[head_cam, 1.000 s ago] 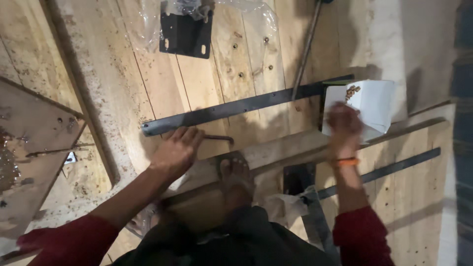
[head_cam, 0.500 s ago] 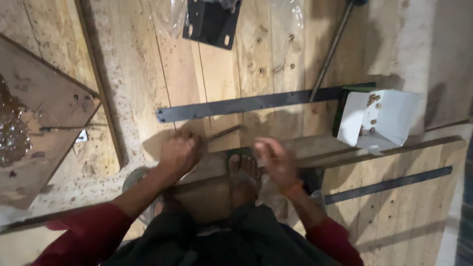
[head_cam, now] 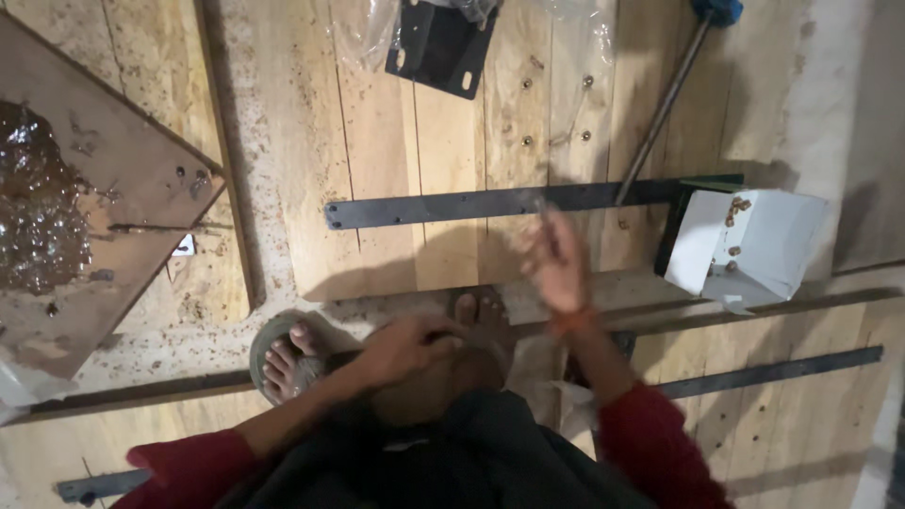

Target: The person assembles a wood and metal structure by placing a metal bracket onto a wooden surface, inserting screws by hand, and tightening them using a small wrench.

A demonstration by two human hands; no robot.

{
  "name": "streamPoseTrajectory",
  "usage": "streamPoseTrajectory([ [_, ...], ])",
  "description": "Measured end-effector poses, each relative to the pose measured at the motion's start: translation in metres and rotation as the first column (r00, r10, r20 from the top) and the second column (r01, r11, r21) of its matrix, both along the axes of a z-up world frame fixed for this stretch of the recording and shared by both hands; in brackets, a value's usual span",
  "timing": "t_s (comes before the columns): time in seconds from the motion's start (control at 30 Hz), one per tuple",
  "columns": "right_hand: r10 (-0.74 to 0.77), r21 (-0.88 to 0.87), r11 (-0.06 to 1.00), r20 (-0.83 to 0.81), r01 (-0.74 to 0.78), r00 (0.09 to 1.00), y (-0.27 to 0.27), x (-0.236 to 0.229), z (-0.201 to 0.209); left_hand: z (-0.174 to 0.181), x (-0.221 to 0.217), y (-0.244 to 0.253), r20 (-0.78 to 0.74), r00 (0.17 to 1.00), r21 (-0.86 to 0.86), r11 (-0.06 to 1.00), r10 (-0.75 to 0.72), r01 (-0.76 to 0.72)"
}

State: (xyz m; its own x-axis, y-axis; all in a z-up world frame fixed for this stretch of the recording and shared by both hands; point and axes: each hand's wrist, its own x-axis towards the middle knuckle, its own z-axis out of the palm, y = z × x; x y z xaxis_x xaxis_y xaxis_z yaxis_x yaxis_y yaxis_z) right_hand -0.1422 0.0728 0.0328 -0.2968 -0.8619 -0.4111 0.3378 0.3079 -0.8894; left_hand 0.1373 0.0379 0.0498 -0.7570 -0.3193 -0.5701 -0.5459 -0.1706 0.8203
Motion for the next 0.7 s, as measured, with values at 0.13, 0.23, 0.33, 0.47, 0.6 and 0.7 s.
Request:
streamPoseTrajectory([
  [0.13, 0.264, 0.249, 0.963, -0.800, -0.102, 0.539, -0.045, -0.053, 0.016, -0.015, 0.033, 0.009, 0.103, 0.984, -0.083, 0.987, 0.143, -0.134],
  [0.23, 0.228, 0.120, 0.914, -0.942, -0.386, 0.245, -0.064, -0.077, 0.019, -0.019, 0.067, 0.018, 0.223, 0.931, -0.127, 0.956, 0.289, -0.266],
  [0.33, 0.190, 0.041, 0.869, -0.948, -0.492, 0.255, -0.078, -0.081, 0.013, -0.014, 0.082, 0.015, 0.374, 0.879, -0.091, 0.955, 0.296, -0.282],
  [0.47, 0.259, 0.094, 0.842, -0.934, -0.530, 0.246, -0.093, -0.081, 0.008, -0.003, 0.076, 0.012, 0.445, 0.846, -0.079, 0.953, 0.295, -0.291],
  [0.6, 0.289, 0.123, 0.840, -0.926, -0.529, 0.244, -0.093, -0.082, 0.008, -0.001, 0.068, 0.008, 0.204, 0.892, -0.150, 0.914, 0.403, -0.378],
  [0.7, 0.172, 0.082, 0.805, -0.980, -0.588, 0.099, -0.098, -0.089, 0.003, -0.003, 0.065, 0.008, 0.231, 0.891, -0.144, 0.919, 0.392, -0.367],
])
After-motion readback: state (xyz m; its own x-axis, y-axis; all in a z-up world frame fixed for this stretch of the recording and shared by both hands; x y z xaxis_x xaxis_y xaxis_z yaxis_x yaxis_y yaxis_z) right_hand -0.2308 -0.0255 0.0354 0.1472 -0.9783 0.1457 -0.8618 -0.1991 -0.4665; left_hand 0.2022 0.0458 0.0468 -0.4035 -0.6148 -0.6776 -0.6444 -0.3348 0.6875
